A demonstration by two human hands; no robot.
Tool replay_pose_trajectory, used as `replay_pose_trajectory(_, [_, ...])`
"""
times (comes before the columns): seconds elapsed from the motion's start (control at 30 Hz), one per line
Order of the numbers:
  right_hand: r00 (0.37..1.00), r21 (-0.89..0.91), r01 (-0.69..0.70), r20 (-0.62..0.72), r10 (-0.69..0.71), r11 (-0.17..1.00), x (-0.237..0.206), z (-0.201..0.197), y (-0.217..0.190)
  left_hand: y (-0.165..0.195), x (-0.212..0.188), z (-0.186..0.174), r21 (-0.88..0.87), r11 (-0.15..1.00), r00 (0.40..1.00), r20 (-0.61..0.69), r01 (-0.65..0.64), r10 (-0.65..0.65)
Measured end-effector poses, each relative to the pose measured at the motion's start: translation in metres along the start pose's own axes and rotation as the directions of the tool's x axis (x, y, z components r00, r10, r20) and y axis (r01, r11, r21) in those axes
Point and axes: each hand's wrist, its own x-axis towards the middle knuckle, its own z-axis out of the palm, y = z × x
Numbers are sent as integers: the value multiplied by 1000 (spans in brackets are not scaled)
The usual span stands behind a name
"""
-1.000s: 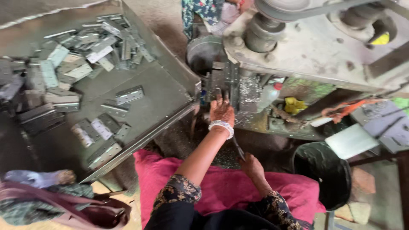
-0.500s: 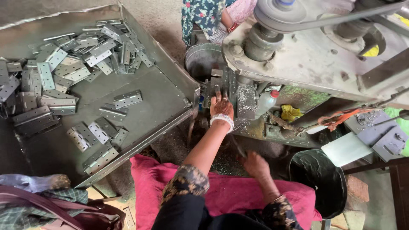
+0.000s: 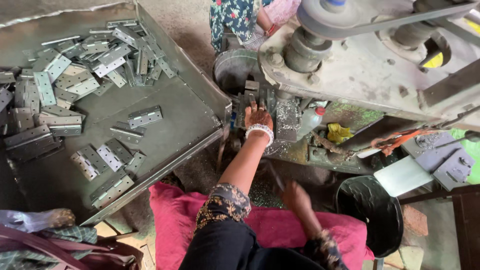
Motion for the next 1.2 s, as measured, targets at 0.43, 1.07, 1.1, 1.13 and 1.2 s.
replay_pose_trajectory(0.43, [978,363,-203,27,207,909,2,-94,-21,-42,-108,37,-101,931,856,-437,-352,276])
replay_pose_trajectory(1.07, [983,304,-180,85,161,936,4,-104,-26,-21,-103,17,-94,966,860,-482,-241,167])
replay_pose_trajectory(1.1, [984,288,-171,88,152,942,8,-106,-23,-19,-100,17,-43,978,901,-400,-202,168])
replay_pose_trajectory(1.13, [983,275,-176,104,153,945,11,-107,-20,-14,-96,15,4,986,940,-303,-166,159])
replay_pose_trajectory(1.2, [980,249,-188,110,165,950,14,-101,-15,-3,-84,9,2,990,969,-205,-140,138])
